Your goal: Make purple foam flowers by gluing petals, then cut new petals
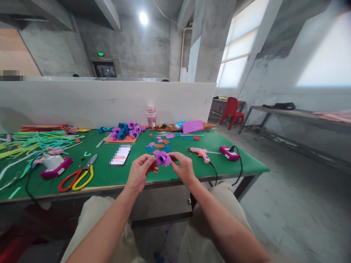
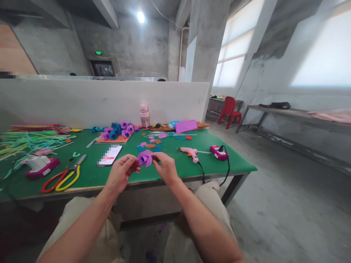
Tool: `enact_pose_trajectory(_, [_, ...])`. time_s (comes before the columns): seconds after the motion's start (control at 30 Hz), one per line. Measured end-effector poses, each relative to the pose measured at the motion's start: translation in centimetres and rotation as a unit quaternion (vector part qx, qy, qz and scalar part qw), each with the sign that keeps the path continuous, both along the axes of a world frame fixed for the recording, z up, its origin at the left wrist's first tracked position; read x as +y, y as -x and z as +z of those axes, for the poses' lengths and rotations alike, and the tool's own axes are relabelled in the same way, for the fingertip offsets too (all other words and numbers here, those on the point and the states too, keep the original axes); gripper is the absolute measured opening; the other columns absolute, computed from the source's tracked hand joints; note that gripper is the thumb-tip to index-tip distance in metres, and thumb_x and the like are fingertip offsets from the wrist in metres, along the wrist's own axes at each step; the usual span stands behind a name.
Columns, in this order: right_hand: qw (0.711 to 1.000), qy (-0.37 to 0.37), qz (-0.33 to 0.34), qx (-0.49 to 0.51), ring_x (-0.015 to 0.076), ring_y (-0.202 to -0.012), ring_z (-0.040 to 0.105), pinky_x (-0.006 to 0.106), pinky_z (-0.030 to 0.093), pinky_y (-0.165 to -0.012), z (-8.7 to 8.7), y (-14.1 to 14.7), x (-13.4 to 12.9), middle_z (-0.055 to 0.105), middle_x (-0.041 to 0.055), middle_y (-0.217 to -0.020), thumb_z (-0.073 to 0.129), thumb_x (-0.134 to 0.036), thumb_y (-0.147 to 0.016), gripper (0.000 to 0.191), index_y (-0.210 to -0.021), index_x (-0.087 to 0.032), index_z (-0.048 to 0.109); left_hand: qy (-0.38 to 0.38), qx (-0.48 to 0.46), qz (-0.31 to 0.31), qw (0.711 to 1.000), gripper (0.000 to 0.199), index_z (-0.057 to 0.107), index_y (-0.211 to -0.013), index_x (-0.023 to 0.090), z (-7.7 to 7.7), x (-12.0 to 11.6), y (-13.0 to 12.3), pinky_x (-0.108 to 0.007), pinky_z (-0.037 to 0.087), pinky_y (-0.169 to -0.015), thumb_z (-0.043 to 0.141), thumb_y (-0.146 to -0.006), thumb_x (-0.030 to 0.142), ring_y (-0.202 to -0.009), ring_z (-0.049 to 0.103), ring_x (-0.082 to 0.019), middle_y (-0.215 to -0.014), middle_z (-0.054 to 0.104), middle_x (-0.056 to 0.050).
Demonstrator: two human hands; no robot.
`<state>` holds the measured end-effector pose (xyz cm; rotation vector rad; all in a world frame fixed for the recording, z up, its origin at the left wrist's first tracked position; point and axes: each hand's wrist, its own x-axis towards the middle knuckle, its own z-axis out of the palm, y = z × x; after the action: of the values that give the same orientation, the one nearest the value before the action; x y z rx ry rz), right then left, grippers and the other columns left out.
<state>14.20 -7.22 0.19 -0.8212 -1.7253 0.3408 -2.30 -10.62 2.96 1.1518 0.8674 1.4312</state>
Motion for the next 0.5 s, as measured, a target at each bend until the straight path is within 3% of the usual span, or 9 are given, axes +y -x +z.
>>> enact_pose_trajectory(0.3, [1.0,0.0,0.011,0.014,0.0158,-0.073,0.064,0.026,0.051,-0.072,-0.42,0.55,0.23,0.07,0.0032,-0.085,0.055,-0.018,-0.078,0.018,-0.09,-0.02,0.068,-0.006,-0.003,0.009,1.0,0.022,0.061,-0.065,0.014,0.04,0.07,0.08,-0.02,0.043,-0.049,0.075,-0.065,0.031,-0.048,0.052,-0.008,-0.055,0.059,0.002])
enact_pose_trajectory(0.5, [0.996,0.047,0.03,0.067,0.0155,-0.068,0.064,0.025,0.051,-0.066,-0.16,0.8,0.09,0.07,0.0004,-0.076,0.059,-0.024,-0.077,0.013,-0.083,-0.019,0.069,0.046,-0.068,-0.022,0.996,0.024,0.06,-0.068,0.014,-0.48,0.4,0.15,-0.02,0.045,-0.05,0.076,-0.064,0.031,-0.053,0.057,-0.009,-0.061,0.061,0.001])
